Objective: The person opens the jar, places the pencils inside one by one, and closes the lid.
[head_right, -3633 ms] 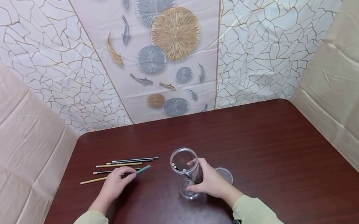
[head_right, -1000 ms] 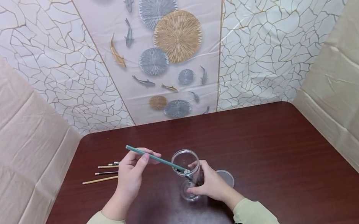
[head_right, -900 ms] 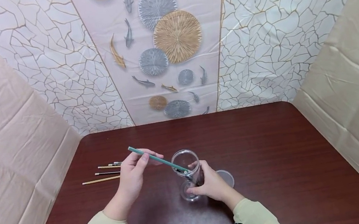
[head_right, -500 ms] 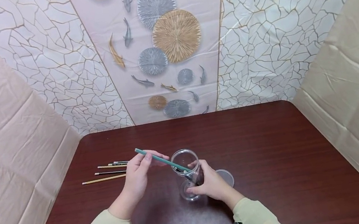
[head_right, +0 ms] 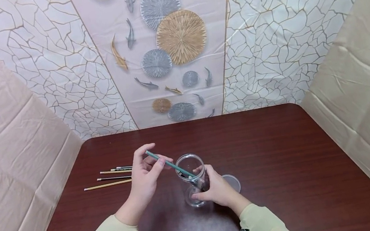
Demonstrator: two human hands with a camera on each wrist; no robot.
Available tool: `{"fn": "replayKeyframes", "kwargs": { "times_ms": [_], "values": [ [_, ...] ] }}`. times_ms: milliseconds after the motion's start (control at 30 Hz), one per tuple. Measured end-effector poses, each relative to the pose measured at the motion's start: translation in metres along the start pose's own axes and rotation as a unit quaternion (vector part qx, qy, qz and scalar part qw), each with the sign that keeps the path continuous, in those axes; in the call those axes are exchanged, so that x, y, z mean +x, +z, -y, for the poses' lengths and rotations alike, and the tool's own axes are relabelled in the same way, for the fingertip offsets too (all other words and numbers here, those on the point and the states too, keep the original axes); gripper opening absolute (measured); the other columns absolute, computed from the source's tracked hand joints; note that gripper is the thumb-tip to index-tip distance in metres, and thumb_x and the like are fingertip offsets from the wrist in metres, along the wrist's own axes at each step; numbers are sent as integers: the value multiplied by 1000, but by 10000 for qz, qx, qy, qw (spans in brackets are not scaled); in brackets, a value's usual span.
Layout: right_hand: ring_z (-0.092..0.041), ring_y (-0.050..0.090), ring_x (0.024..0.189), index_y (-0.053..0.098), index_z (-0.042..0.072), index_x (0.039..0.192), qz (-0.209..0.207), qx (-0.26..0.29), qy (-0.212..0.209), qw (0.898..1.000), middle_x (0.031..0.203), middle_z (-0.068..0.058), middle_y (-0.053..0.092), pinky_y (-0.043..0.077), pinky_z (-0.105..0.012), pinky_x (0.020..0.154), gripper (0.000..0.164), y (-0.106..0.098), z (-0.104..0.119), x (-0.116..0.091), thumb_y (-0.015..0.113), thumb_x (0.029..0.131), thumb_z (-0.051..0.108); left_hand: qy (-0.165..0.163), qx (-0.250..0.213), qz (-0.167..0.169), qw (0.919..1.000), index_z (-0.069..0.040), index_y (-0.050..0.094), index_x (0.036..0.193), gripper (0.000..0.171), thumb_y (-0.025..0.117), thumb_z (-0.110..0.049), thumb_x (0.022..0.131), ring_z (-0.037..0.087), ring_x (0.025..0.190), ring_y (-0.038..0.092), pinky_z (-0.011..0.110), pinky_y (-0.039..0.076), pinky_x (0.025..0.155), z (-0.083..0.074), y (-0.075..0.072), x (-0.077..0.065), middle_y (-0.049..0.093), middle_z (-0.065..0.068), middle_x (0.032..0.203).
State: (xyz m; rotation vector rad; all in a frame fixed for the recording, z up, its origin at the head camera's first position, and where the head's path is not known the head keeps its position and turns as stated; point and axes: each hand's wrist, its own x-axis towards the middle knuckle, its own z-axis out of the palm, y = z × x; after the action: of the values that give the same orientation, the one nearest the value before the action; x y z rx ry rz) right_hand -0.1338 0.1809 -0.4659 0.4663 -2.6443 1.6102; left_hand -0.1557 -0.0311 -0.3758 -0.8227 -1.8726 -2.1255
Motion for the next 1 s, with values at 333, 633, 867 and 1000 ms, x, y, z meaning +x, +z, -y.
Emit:
{"fn": "replayKeyframes", "kwargs": {
  "times_ms": [333, 633, 867, 1000],
  "values": [
    [-13, 57, 77, 40, 3, 127, 8, 36, 40, 10000, 87, -3, 59, 48, -45, 73, 73, 0, -2, 1, 83, 69, 11, 287, 48, -20, 9996, 5, 49, 111, 16, 47, 2, 95, 18, 74, 67, 46, 54, 68, 5, -1, -3, 63, 29, 88],
    [-14, 58, 77, 40, -2, 125, 76, 31, 44, 10000, 89, -5, 60, 48, -46, 74, 70, -5, 25, -5, 82, 70, 10, 177, -210, -77, 9996, 9, 50, 109, 18, 41, -4, 100, 23, 73, 67, 46, 54, 69, 8, -1, -4, 61, 33, 88],
    [-15, 58, 76, 40, -1, 125, 54, 80, 37, 9999, 92, -5, 60, 48, -48, 73, 69, -5, 23, -4, 81, 70, 8, -112, 269, -145, 9995, 11, 58, 105, 17, 47, 2, 96, 14, 75, 65, 37, 55, 72, 9, 4, -7, 61, 29, 90],
    [-11, 58, 75, 40, -3, 124, 39, 147, -15, 9999, 97, -7, 60, 48, -50, 74, 69, -4, 23, -4, 81, 70, 8, 110, 1068, -182, 9941, 7, 64, 100, 16, 50, 6, 93, 13, 85, 60, 25, 49, 77, -1, 8, -7, 62, 23, 93]
  ]
}}
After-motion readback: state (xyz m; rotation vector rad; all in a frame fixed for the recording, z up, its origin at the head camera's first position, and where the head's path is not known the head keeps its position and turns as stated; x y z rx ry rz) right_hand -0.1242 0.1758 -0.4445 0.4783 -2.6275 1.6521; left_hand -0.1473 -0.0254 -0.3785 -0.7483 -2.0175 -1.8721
